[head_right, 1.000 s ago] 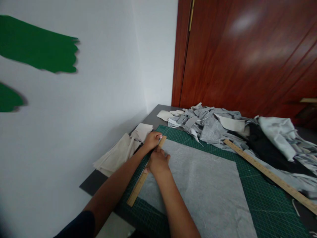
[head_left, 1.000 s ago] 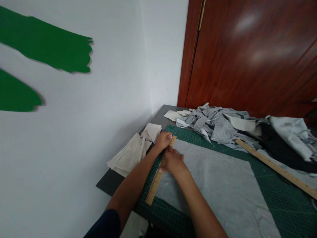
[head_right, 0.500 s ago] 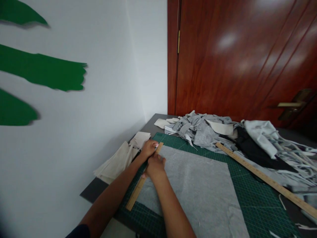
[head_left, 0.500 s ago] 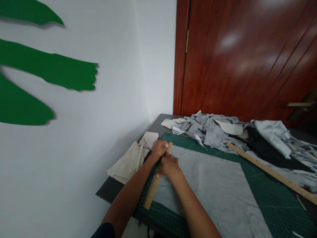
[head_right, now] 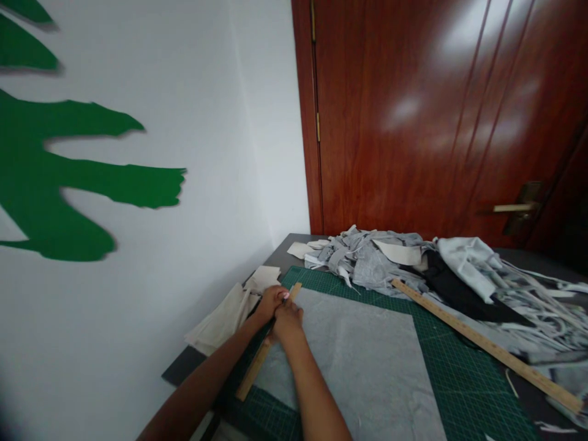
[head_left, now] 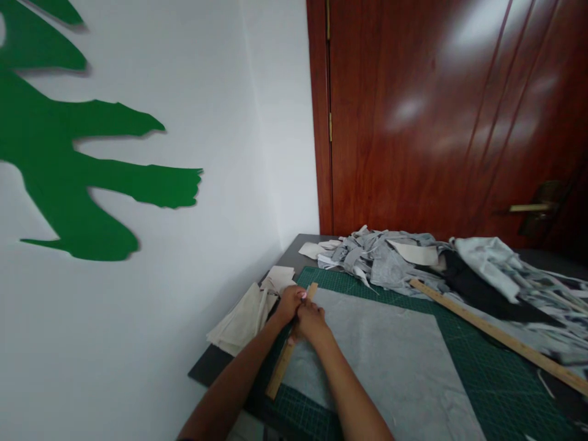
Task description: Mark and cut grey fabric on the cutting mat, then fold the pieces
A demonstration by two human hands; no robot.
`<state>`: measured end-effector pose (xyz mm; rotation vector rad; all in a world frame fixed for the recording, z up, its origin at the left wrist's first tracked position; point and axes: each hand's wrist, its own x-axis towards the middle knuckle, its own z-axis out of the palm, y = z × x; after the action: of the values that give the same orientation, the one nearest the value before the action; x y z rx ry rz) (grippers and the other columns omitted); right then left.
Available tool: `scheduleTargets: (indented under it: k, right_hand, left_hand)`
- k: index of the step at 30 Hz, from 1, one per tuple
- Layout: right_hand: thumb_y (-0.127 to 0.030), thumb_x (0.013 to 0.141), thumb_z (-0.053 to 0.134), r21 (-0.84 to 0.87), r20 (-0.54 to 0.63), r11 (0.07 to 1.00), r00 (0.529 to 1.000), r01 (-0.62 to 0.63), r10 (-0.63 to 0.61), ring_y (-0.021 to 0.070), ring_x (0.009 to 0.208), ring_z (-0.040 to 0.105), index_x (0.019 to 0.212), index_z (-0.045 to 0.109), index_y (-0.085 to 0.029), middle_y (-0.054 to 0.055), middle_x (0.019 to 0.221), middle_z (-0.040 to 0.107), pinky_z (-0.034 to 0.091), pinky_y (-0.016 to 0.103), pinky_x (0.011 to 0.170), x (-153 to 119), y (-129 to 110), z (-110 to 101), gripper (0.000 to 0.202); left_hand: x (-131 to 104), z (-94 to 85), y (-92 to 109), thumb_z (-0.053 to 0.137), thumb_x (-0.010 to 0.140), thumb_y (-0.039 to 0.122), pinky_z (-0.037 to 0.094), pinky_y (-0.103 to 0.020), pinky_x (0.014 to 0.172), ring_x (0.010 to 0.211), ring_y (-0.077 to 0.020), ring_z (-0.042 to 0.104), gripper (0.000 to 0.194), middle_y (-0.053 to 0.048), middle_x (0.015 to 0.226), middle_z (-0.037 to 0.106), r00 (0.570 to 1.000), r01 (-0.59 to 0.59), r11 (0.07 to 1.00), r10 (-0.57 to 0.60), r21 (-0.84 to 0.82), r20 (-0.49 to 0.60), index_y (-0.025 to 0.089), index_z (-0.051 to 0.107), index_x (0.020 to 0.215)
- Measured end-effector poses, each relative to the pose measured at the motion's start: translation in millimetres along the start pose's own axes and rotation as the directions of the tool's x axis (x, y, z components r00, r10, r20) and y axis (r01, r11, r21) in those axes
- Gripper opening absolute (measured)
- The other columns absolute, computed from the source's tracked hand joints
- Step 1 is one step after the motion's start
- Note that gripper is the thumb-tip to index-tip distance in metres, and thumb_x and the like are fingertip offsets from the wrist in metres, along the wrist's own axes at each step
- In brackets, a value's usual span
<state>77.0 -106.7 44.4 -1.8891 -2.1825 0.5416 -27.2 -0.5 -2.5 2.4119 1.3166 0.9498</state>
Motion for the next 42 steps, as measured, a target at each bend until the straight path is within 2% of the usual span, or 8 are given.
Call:
scheduleTargets:
  k: [5,10,15,20,25,30,35,42]
  right_hand:
    - [-0.029,0.059,0.089,-0.005,0.015,1.0,1.0,0.006,-0.006,0.034,0.136,0.047,0.145,0.049,-0.017,0.021,0.148,0.049,0.036,0.044,0.105,3,5,3,0.096]
    - [-0.037,0.058,0.09,-0.031,0.014,0.999,1.0,0.012,-0.012,0.0349,0.131,0.049,0.131,0.061,-0.019,0.019,0.14,0.053,0.036,0.046,0.102,7,12,9,0.08]
    - [-0.039,0.065,0.087,-0.062,0.014,0.998,1.0,0.026,-0.025,0.0333,0.128,0.049,0.126,0.064,-0.018,0.017,0.139,0.053,0.035,0.043,0.099,3,15,9,0.068]
    - [-0.044,0.07,0.084,-0.08,0.039,0.996,0.999,0.025,-0.022,0.0342,0.129,0.047,0.126,0.063,-0.016,0.018,0.137,0.052,0.035,0.044,0.098,0,17,6,0.067]
    - [-0.036,0.078,0.078,-0.088,0.061,0.996,0.998,0.031,-0.026,0.0345,0.128,0.047,0.127,0.063,-0.015,0.02,0.139,0.051,0.035,0.046,0.097,1,18,6,0.055]
    - [-0.037,0.078,0.079,-0.085,0.061,0.996,0.998,0.022,-0.017,0.0358,0.127,0.048,0.127,0.063,-0.013,0.021,0.137,0.052,0.034,0.047,0.097,4,19,8,0.057]
    - [-0.039,0.077,0.079,-0.072,0.05,0.997,0.999,0.02,-0.016,0.0356,0.127,0.047,0.127,0.063,-0.014,0.02,0.137,0.052,0.034,0.046,0.097,7,22,10,0.058]
    - [-0.05,0.07,0.082,-0.088,0.039,0.996,0.999,0.027,-0.023,0.0347,0.127,0.047,0.127,0.06,-0.016,0.017,0.139,0.052,0.036,0.044,0.096,5,28,14,0.07]
  left_hand:
    - [-22,-10.8,8,0.051,0.084,0.019,0.049,-0.03,0.077,0.076,-0.02,0.065,0.024,-0.006,0.072,0.07,0.999,0.013,1.0,-0.013,-0.005,0.045,0.017,0.069,0.067]
    - [-50,-17.9,13,0.052,0.079,0.01,0.05,-0.032,0.084,0.083,-0.0207,0.066,0.022,-0.006,0.076,0.072,0.997,0.039,0.999,-0.04,0.013,0.067,0.017,0.071,0.073]
    - [-84,-31.4,20,0.055,0.079,0.01,0.049,-0.034,0.087,0.082,-0.0211,0.064,0.019,-0.005,0.074,0.07,0.992,0.038,0.999,-0.042,0.036,0.119,0.017,0.071,0.07]
    - [-128,-49.7,27,0.051,0.089,0.013,0.049,-0.032,0.087,0.084,-0.0198,0.065,0.026,-0.005,0.08,0.073,0.985,0.034,0.999,-0.036,0.016,0.171,0.019,0.076,0.083]
    - [-173,-66.5,32,0.051,0.094,0.019,0.051,-0.031,0.084,0.086,-0.0191,0.067,0.027,-0.007,0.085,0.076,0.983,0.053,0.998,-0.049,-0.019,0.176,0.02,0.077,0.087]
    - [-205,-81.9,33,0.056,0.095,0.026,0.053,-0.029,0.085,0.088,-0.0186,0.069,0.023,-0.007,0.088,0.077,0.984,0.073,0.994,-0.059,-0.076,0.169,0.02,0.077,0.088]
    - [-203,-80.2,34,0.058,0.091,0.023,0.054,-0.03,0.087,0.089,-0.0178,0.071,0.018,-0.004,0.092,0.077,0.971,0.239,0.958,-0.238,-0.161,0.022,0.021,0.075,0.091]
    - [-174,-41.8,48,0.054,0.091,0.023,0.055,-0.029,0.079,0.084,-0.0175,0.07,0.02,-0.003,0.09,0.076,0.892,0.324,0.872,-0.411,-0.368,-0.188,0.018,0.072,0.096]
